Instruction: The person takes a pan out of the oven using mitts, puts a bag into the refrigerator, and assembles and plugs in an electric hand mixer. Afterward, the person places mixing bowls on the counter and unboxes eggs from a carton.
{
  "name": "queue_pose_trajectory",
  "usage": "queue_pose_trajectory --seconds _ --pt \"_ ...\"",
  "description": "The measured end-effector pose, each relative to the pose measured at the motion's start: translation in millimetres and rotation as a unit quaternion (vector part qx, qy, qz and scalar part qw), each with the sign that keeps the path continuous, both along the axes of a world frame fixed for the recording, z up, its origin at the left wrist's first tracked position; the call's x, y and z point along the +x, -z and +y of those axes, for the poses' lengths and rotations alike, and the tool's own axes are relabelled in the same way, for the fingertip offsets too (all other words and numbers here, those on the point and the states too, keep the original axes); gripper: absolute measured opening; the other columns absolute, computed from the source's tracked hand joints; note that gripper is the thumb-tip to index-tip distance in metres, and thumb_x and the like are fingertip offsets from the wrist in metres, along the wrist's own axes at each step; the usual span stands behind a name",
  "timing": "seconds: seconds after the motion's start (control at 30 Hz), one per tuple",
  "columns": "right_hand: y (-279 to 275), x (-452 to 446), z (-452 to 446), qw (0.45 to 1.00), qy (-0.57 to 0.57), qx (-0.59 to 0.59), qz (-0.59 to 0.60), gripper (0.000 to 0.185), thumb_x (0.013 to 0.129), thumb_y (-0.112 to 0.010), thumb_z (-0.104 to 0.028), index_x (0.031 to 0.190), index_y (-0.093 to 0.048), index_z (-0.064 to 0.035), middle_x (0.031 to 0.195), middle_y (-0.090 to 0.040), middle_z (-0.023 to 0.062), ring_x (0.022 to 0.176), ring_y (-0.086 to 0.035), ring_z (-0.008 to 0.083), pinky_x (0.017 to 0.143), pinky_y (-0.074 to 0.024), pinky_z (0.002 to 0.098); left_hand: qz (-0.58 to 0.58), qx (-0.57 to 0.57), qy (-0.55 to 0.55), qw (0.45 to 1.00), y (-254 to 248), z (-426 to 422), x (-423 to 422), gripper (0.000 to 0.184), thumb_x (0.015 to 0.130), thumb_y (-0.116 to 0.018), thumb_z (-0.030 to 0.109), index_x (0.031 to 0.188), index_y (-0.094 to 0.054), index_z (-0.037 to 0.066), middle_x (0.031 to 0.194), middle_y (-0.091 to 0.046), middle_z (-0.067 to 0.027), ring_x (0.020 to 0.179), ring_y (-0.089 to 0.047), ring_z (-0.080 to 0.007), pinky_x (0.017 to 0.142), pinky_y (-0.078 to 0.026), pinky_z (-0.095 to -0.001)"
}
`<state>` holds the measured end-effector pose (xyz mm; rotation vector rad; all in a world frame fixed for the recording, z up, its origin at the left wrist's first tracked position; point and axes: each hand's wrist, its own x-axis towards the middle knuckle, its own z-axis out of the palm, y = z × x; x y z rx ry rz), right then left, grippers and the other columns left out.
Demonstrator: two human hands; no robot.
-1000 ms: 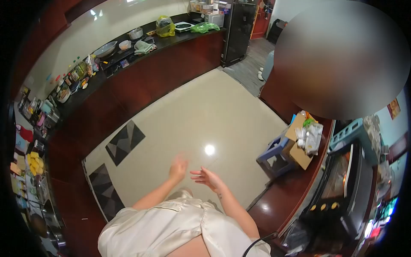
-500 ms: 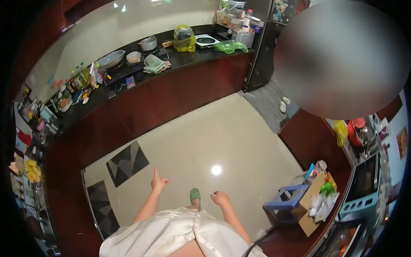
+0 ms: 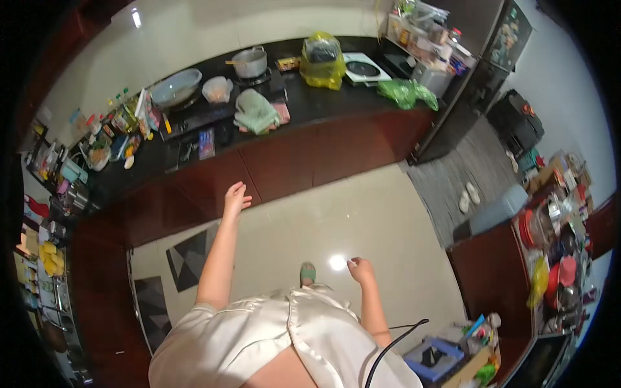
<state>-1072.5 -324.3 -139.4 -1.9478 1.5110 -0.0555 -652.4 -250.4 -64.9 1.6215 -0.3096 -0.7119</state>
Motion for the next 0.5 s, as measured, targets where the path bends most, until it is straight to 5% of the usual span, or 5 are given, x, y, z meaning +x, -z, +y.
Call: queue_pose_trajectory --seconds 0.3,0.43,0.5 --pt "-79.4 198.8 -155.3 0.988 -0.117 -0.085 -0.064 0.035 0.083 -0.058 -0.031 0.109 -0.061 -0.0074 0.112 -0.059 0.0155 0.098 -0.059 0.0311 0.084 -0.0468 0.0378 0.117 0.066 0.003 0.991 -2.3 -170.6 168.1 0.043 0.087 -0.053 0.033 0.122 -0.047 0.009 0.105 -0.053 -0.0077 0.067 -0.061 -0.0194 0.053 -0.05 -0.0301" --pt "-81.3 256.0 -182.2 0.983 -0.127 -0.056 -0.12 0.036 0.081 -0.059 -0.031 0.106 -0.062 -0.0054 0.105 -0.061 0.0167 0.096 -0.058 0.0338 0.084 -0.0458 0.0388 0.153 0.148 -0.022 0.977 71.7 -242.7 270.7 0.049 0.079 -0.061 0.042 0.111 -0.054 0.006 0.079 -0.059 -0.0074 0.052 -0.055 -0.0179 0.044 -0.043 -0.029" --pt "-68.4 266.5 -197.6 0.992 -0.097 -0.003 -0.082 0.036 0.081 -0.059 -0.032 0.107 -0.062 -0.0068 0.105 -0.062 0.015 0.094 -0.059 0.0319 0.082 -0.0468 0.0385 0.053 0.065 -0.046 0.995 116.0 -258.8 300.5 0.039 0.076 -0.065 0.04 0.09 -0.062 0.004 0.059 -0.057 -0.0085 0.042 -0.052 -0.0192 0.041 -0.043 -0.0314"
